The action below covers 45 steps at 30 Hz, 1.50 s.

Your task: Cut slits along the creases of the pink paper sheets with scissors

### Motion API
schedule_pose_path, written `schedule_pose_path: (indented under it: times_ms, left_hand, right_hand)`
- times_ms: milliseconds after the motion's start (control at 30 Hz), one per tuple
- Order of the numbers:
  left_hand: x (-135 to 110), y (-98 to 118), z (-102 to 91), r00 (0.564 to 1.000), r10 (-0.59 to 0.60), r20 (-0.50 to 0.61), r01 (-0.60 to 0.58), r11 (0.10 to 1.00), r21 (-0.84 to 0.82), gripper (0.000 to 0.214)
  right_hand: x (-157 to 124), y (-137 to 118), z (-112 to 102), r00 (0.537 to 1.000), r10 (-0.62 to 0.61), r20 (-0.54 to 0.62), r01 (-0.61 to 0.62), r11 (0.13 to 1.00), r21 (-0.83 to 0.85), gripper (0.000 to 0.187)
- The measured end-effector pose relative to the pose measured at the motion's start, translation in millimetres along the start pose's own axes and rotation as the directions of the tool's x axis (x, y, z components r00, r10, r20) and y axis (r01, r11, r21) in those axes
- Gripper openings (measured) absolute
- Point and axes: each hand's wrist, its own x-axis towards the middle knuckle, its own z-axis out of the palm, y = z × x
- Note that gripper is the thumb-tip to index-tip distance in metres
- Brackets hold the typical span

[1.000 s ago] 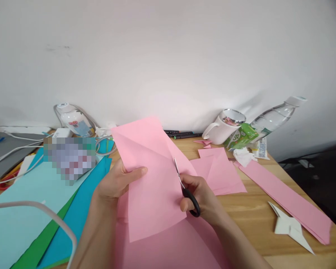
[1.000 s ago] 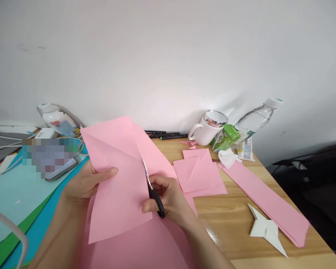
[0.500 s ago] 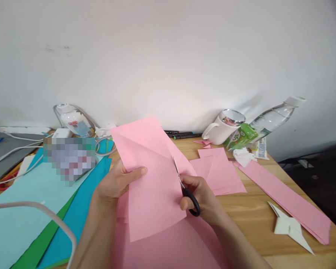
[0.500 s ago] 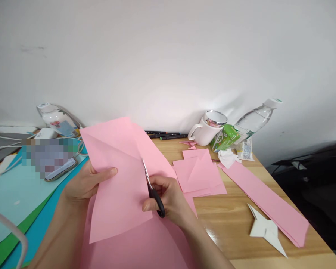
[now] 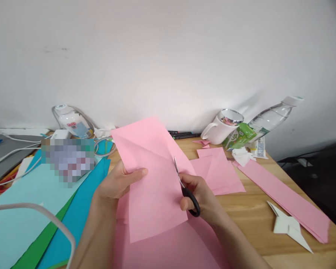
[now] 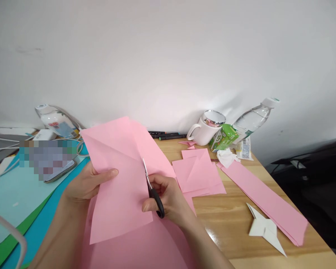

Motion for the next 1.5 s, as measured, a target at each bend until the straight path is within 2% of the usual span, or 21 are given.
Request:
schedule_pose_path:
  times_ms: [267, 667, 1100, 1500]
  left_hand:
    - [1.3, 0.2, 0.1, 1.000, 0.012, 0.018, -0.012, 1.000, -0.002, 0.032]
    - [1.8, 0.6, 2.2, 0.999, 0.021, 0.037, -0.020, 1.000, -0.022, 0.022]
    - [1.8, -2.3, 0.7, 1.000, 0.014, 0.010, -0.014, 0.999, -0.033, 0.035]
    - [1.8, -2.1, -0.3, 1.000, 0.020, 0.011, -0.020, 1.000, -0.022, 0.032]
  right_hand:
    - [-0.1, 2.1, -1.2, 1.000, 0.007, 0.010, -0.007, 1.000, 0.014, 0.057]
    - [0.0, 1.0, -1.2, 1.000, -0.007, 0.008, 0.007, 1.000, 0.026, 0.050]
    - [0.6, 1.9, -0.8, 1.000, -0.008, -0.017, 0.008, 1.000, -0.005, 0.052]
    - [0.6, 1.2, -0.2, 1.000, -0.020, -0.021, 0.020, 1.000, -0.011, 0.051]
